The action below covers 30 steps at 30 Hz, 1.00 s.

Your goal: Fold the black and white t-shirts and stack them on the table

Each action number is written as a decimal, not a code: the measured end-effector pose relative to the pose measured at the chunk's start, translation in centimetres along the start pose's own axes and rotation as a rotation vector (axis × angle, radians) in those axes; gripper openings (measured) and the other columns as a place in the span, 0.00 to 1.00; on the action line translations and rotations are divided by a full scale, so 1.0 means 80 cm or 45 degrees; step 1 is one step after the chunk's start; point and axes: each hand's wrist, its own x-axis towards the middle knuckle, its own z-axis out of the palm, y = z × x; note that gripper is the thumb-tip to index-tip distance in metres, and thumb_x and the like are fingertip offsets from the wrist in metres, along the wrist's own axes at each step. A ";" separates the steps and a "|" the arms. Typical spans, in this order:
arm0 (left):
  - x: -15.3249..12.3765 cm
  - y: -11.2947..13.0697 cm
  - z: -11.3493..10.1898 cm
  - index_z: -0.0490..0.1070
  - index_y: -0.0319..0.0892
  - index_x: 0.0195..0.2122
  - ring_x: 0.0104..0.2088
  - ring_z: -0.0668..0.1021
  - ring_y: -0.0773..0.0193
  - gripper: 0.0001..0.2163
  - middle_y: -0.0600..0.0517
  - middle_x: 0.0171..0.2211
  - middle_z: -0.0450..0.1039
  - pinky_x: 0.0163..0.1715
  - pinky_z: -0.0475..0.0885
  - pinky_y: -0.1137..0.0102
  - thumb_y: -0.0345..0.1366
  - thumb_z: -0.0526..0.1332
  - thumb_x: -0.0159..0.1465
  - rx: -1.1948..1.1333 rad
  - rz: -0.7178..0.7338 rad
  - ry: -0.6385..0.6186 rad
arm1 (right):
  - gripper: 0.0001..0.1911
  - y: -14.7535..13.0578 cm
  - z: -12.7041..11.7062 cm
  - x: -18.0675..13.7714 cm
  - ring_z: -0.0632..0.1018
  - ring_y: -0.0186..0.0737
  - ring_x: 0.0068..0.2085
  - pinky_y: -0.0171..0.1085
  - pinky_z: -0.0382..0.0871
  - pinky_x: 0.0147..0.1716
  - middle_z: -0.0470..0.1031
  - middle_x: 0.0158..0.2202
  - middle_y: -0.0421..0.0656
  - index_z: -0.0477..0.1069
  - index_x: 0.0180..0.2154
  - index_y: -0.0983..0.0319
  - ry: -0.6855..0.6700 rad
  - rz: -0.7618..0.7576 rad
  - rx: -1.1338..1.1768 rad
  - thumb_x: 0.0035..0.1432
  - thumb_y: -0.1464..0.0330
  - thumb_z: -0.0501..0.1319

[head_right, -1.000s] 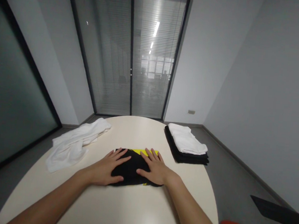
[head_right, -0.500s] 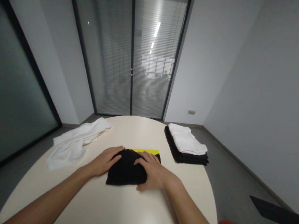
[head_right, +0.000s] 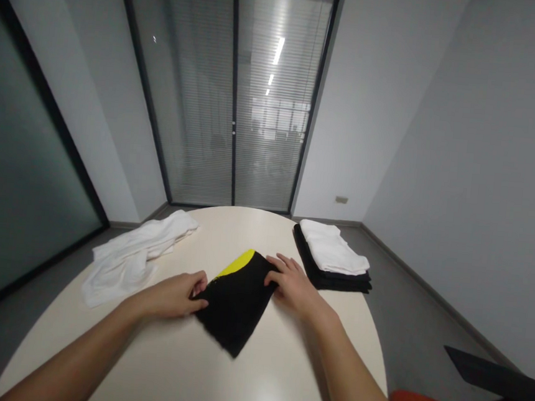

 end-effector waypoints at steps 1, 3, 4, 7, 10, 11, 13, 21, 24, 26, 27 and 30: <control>-0.004 0.006 0.000 0.66 0.44 0.37 0.29 0.75 0.63 0.10 0.54 0.30 0.75 0.26 0.64 0.72 0.42 0.63 0.58 -0.093 0.020 -0.129 | 0.20 0.006 0.000 0.000 0.58 0.53 0.69 0.53 0.53 0.64 0.60 0.68 0.45 0.75 0.43 0.57 0.056 0.041 -0.021 0.50 0.79 0.59; -0.010 0.019 0.002 0.67 0.44 0.35 0.26 0.75 0.65 0.10 0.55 0.28 0.74 0.24 0.64 0.74 0.44 0.63 0.59 -0.306 0.045 -0.426 | 0.18 0.014 -0.001 0.000 0.69 0.50 0.61 0.48 0.64 0.57 0.69 0.61 0.49 0.72 0.49 0.58 0.131 0.219 -0.027 0.58 0.74 0.57; -0.011 0.026 0.004 0.67 0.43 0.33 0.25 0.75 0.66 0.10 0.54 0.27 0.75 0.24 0.65 0.74 0.44 0.62 0.60 -0.390 0.050 -0.566 | 0.16 0.014 -0.001 0.000 0.75 0.49 0.55 0.46 0.68 0.51 0.75 0.55 0.51 0.71 0.50 0.59 0.138 0.356 -0.022 0.62 0.69 0.56; -0.010 0.043 0.009 0.69 0.42 0.32 0.27 0.76 0.65 0.13 0.52 0.28 0.76 0.27 0.69 0.72 0.47 0.58 0.65 -0.417 0.128 -0.588 | 0.26 0.009 -0.001 0.000 0.81 0.53 0.41 0.45 0.71 0.39 0.81 0.39 0.53 0.75 0.42 0.61 0.028 0.737 0.014 0.67 0.50 0.49; -0.006 0.047 0.013 0.72 0.44 0.46 0.47 0.77 0.56 0.13 0.45 0.48 0.77 0.47 0.72 0.61 0.45 0.61 0.65 -0.176 0.394 -0.044 | 0.38 -0.001 0.004 0.001 0.81 0.54 0.38 0.44 0.70 0.37 0.81 0.36 0.54 0.77 0.31 0.62 -0.109 0.787 0.132 0.61 0.38 0.45; -0.005 0.045 0.016 0.70 0.46 0.53 0.57 0.72 0.53 0.18 0.44 0.58 0.70 0.56 0.68 0.56 0.44 0.63 0.64 -0.086 0.489 0.085 | 0.39 -0.004 0.007 0.001 0.81 0.53 0.38 0.43 0.69 0.36 0.81 0.36 0.54 0.77 0.30 0.62 -0.131 0.766 0.166 0.60 0.37 0.45; -0.003 0.039 0.025 0.61 0.51 0.65 0.68 0.57 0.48 0.30 0.45 0.70 0.51 0.65 0.55 0.49 0.46 0.66 0.62 0.061 0.608 0.133 | 0.36 -0.007 0.014 0.003 0.81 0.51 0.38 0.41 0.69 0.35 0.81 0.36 0.54 0.77 0.31 0.62 -0.138 0.734 0.176 0.60 0.38 0.49; -0.002 0.045 0.067 0.49 0.58 0.70 0.71 0.48 0.40 0.30 0.49 0.73 0.41 0.65 0.51 0.41 0.50 0.56 0.69 0.188 0.550 -0.038 | 0.23 -0.001 0.036 0.016 0.80 0.46 0.41 0.38 0.67 0.37 0.81 0.38 0.51 0.73 0.38 0.62 0.016 0.749 0.127 0.66 0.51 0.51; -0.002 0.052 0.072 0.51 0.58 0.70 0.71 0.48 0.40 0.29 0.50 0.73 0.42 0.65 0.52 0.40 0.48 0.56 0.69 0.212 0.547 0.053 | 0.25 0.002 0.035 0.017 0.80 0.47 0.41 0.39 0.67 0.37 0.80 0.38 0.50 0.72 0.38 0.61 0.060 0.799 0.175 0.66 0.48 0.50; 0.000 0.050 0.076 0.49 0.56 0.71 0.71 0.45 0.38 0.33 0.48 0.73 0.38 0.65 0.51 0.40 0.49 0.59 0.67 0.224 0.521 0.095 | 0.30 0.002 0.034 0.015 0.80 0.49 0.42 0.40 0.68 0.38 0.80 0.38 0.51 0.72 0.38 0.61 0.029 0.858 0.213 0.64 0.43 0.49; 0.001 0.049 0.078 0.48 0.56 0.71 0.71 0.43 0.37 0.35 0.47 0.73 0.37 0.65 0.50 0.39 0.50 0.61 0.65 0.227 0.506 0.097 | 0.32 0.001 0.033 0.014 0.80 0.51 0.42 0.41 0.68 0.38 0.80 0.39 0.52 0.72 0.37 0.61 0.005 0.886 0.221 0.62 0.40 0.48; 0.004 0.043 0.082 0.46 0.54 0.71 0.71 0.43 0.37 0.38 0.46 0.73 0.36 0.65 0.50 0.39 0.52 0.62 0.64 0.227 0.479 0.073 | 0.34 -0.002 0.033 0.012 0.80 0.53 0.44 0.42 0.68 0.38 0.80 0.41 0.54 0.73 0.36 0.62 -0.058 0.886 0.192 0.60 0.38 0.49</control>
